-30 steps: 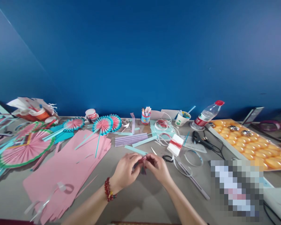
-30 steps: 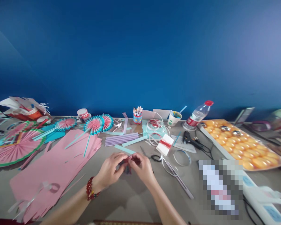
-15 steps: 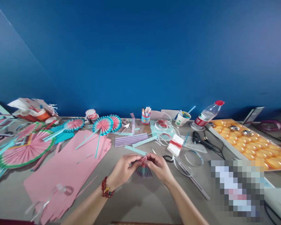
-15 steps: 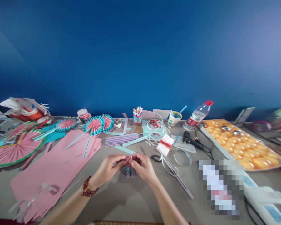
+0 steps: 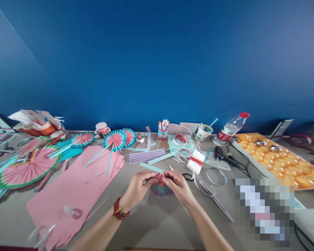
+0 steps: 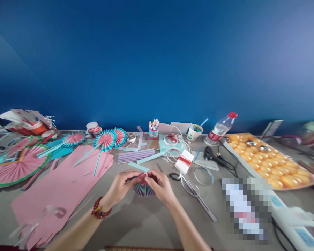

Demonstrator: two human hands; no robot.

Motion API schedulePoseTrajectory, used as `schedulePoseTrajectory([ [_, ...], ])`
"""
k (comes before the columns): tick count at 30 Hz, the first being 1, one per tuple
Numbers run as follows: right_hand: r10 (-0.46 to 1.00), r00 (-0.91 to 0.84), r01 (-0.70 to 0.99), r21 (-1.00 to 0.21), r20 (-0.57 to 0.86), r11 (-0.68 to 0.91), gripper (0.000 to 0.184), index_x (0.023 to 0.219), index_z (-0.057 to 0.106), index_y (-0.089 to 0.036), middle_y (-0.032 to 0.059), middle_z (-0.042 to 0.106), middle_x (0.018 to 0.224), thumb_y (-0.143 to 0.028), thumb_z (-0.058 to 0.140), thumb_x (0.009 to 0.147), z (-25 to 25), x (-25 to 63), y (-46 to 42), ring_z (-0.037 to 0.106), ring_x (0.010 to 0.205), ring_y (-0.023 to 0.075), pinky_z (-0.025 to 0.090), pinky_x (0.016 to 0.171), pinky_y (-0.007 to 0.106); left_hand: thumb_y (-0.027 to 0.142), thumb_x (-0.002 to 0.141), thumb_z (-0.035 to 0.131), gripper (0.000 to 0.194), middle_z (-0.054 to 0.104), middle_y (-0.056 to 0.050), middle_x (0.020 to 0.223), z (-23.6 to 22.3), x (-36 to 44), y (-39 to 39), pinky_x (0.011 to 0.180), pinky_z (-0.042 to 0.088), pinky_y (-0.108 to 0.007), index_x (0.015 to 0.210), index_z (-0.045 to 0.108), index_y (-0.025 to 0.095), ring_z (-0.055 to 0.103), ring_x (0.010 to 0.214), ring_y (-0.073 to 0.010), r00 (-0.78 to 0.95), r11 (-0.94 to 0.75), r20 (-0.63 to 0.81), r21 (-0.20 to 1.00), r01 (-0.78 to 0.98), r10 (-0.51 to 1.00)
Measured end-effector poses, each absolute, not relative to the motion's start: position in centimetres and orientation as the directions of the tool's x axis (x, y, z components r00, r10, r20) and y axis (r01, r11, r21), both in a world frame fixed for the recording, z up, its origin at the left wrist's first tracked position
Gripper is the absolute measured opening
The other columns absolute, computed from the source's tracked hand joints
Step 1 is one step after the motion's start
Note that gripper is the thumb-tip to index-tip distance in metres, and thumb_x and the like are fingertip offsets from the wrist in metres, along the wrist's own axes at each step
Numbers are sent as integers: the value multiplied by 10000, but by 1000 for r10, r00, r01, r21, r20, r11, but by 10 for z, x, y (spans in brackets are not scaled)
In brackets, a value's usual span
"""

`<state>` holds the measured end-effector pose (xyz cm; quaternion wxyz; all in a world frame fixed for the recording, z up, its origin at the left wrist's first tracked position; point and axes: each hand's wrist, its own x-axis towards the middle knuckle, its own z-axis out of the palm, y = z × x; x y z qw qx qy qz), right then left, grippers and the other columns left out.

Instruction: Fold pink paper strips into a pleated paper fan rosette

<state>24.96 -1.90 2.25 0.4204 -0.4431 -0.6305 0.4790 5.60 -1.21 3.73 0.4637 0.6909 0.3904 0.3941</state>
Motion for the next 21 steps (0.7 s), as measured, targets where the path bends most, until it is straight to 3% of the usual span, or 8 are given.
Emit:
schedulePoseTrajectory([
  [10,956,-291,41,-998,37,51,309,820,616,-170,-8,563,720,-467,571,892,18,249,-19,500,667,131,409,642,236,377,868,647,280,747,-57,1050,32,55,-12,854,525,-286,1074,734,208,678,974,-222,354,-139,91,984,113,931],
  [21,954,-291,213,-967,71,137,329,849,634,-170,0,593,745,-487,571,906,19,249,-20,530,673,133,411,616,221,311,882,617,223,744,-70,1027,30,55,-13,855,520,-292,1035,736,201,680,949,-215,361,-258,180,949,183,915],
])
